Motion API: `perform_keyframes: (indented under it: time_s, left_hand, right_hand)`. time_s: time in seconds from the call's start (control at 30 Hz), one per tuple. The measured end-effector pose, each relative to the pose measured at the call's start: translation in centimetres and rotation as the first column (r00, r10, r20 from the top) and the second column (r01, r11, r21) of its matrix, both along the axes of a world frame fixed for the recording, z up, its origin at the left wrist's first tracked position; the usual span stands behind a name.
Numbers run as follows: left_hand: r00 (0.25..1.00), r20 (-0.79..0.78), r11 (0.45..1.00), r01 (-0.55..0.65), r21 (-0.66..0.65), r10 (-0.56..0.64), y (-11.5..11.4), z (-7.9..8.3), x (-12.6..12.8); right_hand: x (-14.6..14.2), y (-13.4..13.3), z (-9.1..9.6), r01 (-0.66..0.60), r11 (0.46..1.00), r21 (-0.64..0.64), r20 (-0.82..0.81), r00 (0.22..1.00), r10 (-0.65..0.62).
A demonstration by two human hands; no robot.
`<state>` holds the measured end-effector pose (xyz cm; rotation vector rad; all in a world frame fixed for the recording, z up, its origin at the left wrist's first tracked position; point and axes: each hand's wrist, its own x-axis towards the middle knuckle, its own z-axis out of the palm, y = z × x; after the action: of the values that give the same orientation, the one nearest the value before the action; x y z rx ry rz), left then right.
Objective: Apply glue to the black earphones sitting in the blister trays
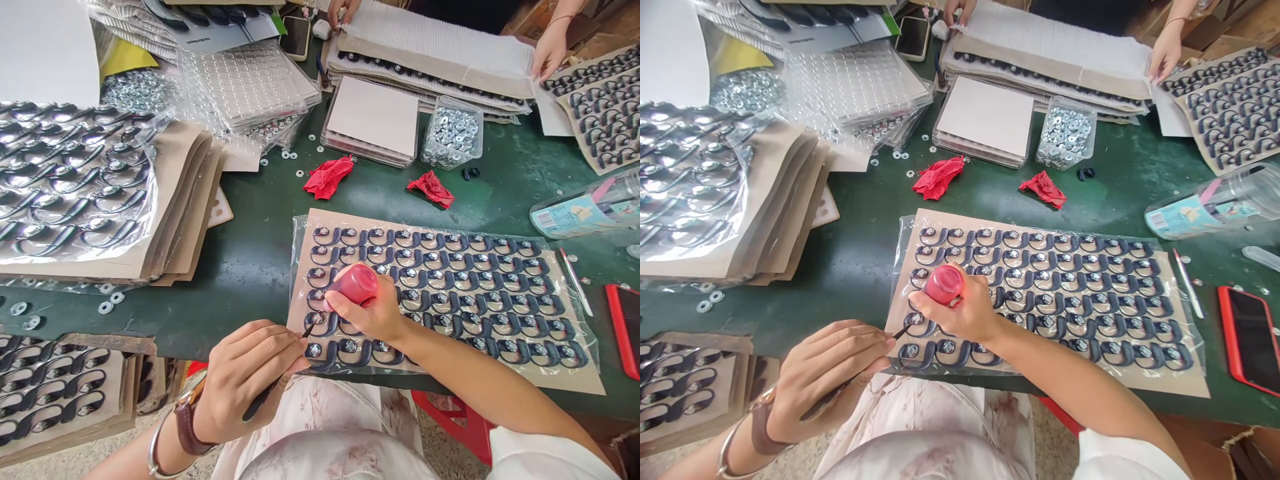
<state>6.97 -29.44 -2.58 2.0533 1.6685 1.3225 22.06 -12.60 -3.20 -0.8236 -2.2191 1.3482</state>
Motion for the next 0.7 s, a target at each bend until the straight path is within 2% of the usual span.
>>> perform_keyframes:
  time_s: [0.27,0.47,0.7]
  left_hand:
    - [0.988,0.142,0.997,-0.048,-0.065,0.056,0.52,-0.2,-0.26]
    - [0.985,0.157,0.993,-0.052,-0.106,0.069,0.5,-0.38,-0.51]
    - [0.985,0.158,0.991,-0.052,-0.12,0.071,0.73,-0.12,-0.6]
  right_hand:
    - [0.26,0.13,0.46,-0.041,0.999,0.032,0.047,0.998,0.039]
    - [0.43,0.09,0.43,-0.046,0.997,0.055,-0.001,0.999,0.046]
    - [0.37,0.05,0.54,-0.056,0.998,0.035,0.014,0.998,0.055]
